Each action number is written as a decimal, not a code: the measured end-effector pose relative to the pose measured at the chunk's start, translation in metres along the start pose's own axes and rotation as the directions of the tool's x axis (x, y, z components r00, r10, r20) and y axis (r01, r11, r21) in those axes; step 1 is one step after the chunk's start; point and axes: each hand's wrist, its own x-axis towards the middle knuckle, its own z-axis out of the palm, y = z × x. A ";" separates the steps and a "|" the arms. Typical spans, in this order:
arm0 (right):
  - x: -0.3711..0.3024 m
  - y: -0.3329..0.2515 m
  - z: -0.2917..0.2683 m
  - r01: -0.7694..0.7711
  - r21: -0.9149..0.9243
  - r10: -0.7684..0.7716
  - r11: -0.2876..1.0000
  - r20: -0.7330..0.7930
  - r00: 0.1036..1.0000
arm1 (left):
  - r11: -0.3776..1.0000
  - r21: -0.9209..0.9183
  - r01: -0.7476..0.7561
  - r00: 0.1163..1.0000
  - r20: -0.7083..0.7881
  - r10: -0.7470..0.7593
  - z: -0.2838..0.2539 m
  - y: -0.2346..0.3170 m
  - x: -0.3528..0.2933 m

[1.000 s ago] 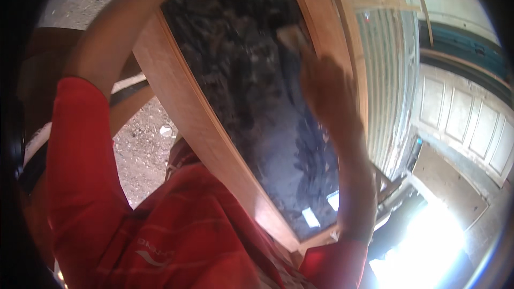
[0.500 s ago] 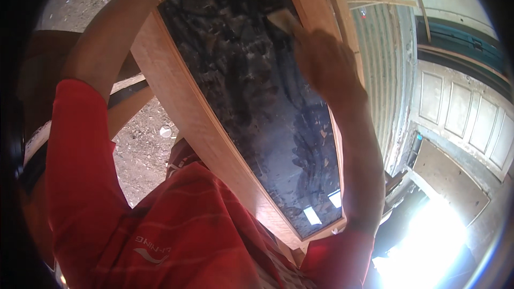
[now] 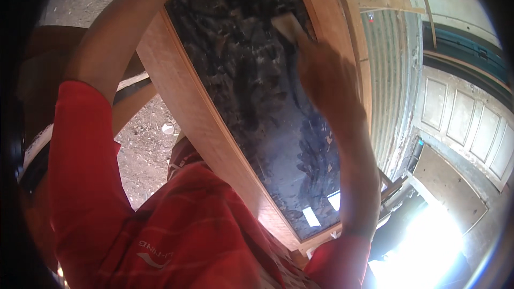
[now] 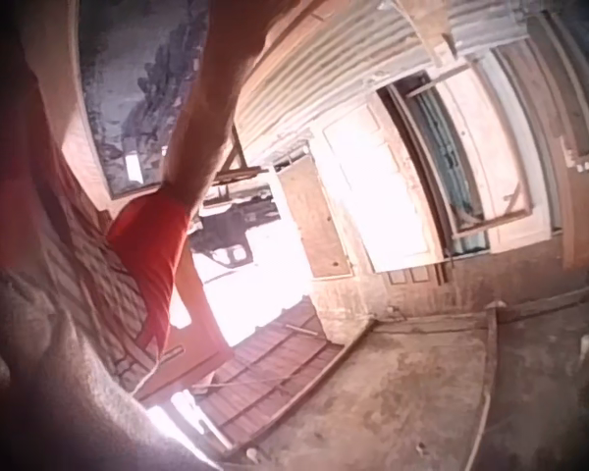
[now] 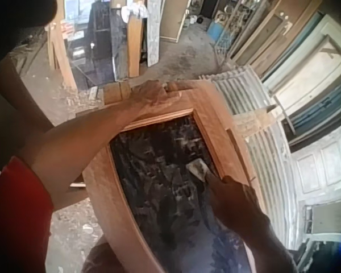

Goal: The person applies putty to the seams of a wooden frame using a scraper and then scrapes the excess putty across the central panel.

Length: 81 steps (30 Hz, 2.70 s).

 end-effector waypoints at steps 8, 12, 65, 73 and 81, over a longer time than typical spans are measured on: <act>0.024 -0.026 -0.003 0.074 0.040 -0.073 0.996 -0.021 0.997 | 0.997 0.037 -0.064 0.983 -0.169 0.070 -0.002 -0.027 -0.014; 0.051 -0.022 -0.007 0.089 -0.029 -0.092 0.996 -0.126 0.988 | 0.996 -0.043 -0.073 0.994 -0.079 0.070 0.000 -0.001 -0.014; 0.060 -0.029 -0.001 0.008 0.094 0.010 0.996 -0.187 0.982 | 0.990 -0.142 -0.003 0.982 0.187 0.030 -0.021 -0.006 -0.012; 0.007 -0.019 0.005 -0.156 -0.006 0.156 0.988 -0.032 0.987 | 0.994 -0.094 0.053 0.998 0.024 -0.051 -0.020 0.006 -0.022; 0.008 -0.019 0.000 -0.053 -0.001 0.053 0.999 -0.074 0.996 | 0.994 -0.086 0.065 0.998 0.026 -0.063 -0.007 -0.009 -0.020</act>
